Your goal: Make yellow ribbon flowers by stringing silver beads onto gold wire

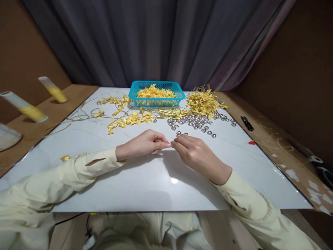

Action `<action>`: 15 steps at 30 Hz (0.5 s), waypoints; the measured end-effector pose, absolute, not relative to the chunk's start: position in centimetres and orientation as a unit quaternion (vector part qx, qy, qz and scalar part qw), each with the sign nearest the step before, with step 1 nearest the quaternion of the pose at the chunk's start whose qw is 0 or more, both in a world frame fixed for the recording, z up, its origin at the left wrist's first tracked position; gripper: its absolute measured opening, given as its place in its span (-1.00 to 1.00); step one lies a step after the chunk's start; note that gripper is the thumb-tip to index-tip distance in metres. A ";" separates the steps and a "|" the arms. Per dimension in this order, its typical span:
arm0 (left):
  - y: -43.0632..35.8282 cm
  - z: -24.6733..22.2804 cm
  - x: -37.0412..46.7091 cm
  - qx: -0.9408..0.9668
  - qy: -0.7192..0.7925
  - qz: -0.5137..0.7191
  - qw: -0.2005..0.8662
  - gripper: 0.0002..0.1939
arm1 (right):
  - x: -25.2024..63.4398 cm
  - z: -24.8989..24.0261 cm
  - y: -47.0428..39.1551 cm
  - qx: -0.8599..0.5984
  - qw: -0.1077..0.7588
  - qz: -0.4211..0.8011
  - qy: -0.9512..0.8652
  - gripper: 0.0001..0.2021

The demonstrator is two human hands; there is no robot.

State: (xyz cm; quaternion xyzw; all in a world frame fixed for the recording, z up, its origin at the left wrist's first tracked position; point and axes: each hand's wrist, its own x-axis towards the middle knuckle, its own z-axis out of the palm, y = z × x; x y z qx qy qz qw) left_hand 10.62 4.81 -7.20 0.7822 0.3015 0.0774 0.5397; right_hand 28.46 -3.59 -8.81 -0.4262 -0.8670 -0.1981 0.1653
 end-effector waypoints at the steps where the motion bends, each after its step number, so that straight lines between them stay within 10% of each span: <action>1: 4.8 -7.2 10.6 0.797 0.298 0.078 0.520 -0.70 | 28.5 -8.8 -3.6 -0.424 0.163 -0.182 -0.872 -0.73; 15: 3.7 -8.6 10.4 0.900 0.220 0.153 0.344 -0.74 | 28.9 -8.3 -4.2 -0.456 0.154 -0.039 -0.876 -0.67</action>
